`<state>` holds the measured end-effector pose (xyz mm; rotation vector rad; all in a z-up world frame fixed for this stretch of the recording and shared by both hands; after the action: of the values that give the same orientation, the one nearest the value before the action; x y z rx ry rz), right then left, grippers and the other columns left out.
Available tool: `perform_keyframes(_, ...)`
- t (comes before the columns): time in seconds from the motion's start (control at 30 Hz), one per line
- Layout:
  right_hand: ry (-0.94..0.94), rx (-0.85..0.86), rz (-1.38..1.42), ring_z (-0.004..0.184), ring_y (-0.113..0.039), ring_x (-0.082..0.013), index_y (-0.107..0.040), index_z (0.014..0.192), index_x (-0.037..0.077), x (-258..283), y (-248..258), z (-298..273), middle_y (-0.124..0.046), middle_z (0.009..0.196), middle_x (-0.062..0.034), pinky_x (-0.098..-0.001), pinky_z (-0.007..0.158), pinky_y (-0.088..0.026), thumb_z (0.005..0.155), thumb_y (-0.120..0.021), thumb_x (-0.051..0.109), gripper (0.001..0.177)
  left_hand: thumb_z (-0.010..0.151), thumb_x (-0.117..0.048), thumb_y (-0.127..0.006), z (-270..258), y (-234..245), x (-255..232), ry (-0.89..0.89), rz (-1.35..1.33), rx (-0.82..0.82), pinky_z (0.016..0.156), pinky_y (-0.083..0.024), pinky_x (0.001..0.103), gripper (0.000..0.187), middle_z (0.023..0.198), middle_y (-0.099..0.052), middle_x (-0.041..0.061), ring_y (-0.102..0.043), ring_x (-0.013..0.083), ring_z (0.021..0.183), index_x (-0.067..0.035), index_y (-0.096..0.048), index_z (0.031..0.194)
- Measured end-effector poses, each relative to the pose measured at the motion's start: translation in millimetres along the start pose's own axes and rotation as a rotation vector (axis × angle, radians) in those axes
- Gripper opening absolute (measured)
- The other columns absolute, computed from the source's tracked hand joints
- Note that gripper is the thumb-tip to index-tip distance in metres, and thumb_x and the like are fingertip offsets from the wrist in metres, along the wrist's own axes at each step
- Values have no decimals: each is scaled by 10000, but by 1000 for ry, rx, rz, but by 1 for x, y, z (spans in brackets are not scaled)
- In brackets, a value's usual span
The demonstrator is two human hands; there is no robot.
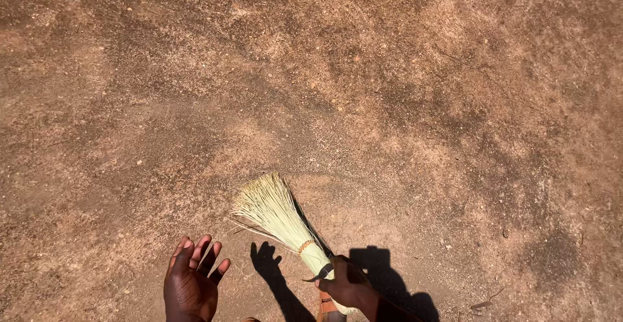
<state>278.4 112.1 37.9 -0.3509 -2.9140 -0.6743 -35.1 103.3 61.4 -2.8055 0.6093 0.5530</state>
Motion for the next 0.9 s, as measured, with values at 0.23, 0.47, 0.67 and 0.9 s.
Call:
perform_keyframes(0.23, -118, -269, 490, 802, -714, -216, -750, 1061, -16, -182, 1, 50, -769, 900, -142, -367, 699, -543, 868, -770, 395, 455, 968, -318, -558, -2, 11, 7, -22, -15, 38, 895, -523, 503, 736, 1326, -622, 132, -627, 295, 1196, -127, -281, 1623)
perform_keyframes(0.47, 95, -516, 745, 722, -684, -163, -718, 1112, 33, -89, -3, 11, -748, 829, -95, -363, 635, -573, 823, -745, 334, 418, 954, -306, -575, -2, 18, 12, -44, -21, 82, 875, -520, 497, 689, 1329, -602, 121, -630, 293, 1195, -117, -347, 1576)
perform_keyframes(0.67, -34, -24, 184, 1070, -688, -272, -365, 1559, 61, 43, 6, -2, -700, 1242, -184, -428, 949, -523, 855, -768, 477, 911, 939, -334, -579, -8, 17, 36, 31, 30, 19, 873, -509, 506, 714, 1339, -625, 128, -634, 301, 1194, -142, -339, 1583)
perform_keyframes(0.9, 42, 44, 51, 1275, -558, -346, -441, 1500, 33, 74, 2, 34, -571, 1412, -200, -478, 1042, -443, 859, -799, 492, 866, 909, -315, -589, 3, 39, 72, 84, 89, 29, 855, -513, 534, 745, 1334, -614, 138, -622, 314, 1192, -126, -331, 1582)
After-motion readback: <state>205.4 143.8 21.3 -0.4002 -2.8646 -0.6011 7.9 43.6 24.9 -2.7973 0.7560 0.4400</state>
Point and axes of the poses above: each hand's wrist, its own z-axis towards the middle knuckle, its own y-axis out of the back of the hand, x = y × z, the point moved 1 cm from there along z, towards the middle knuckle
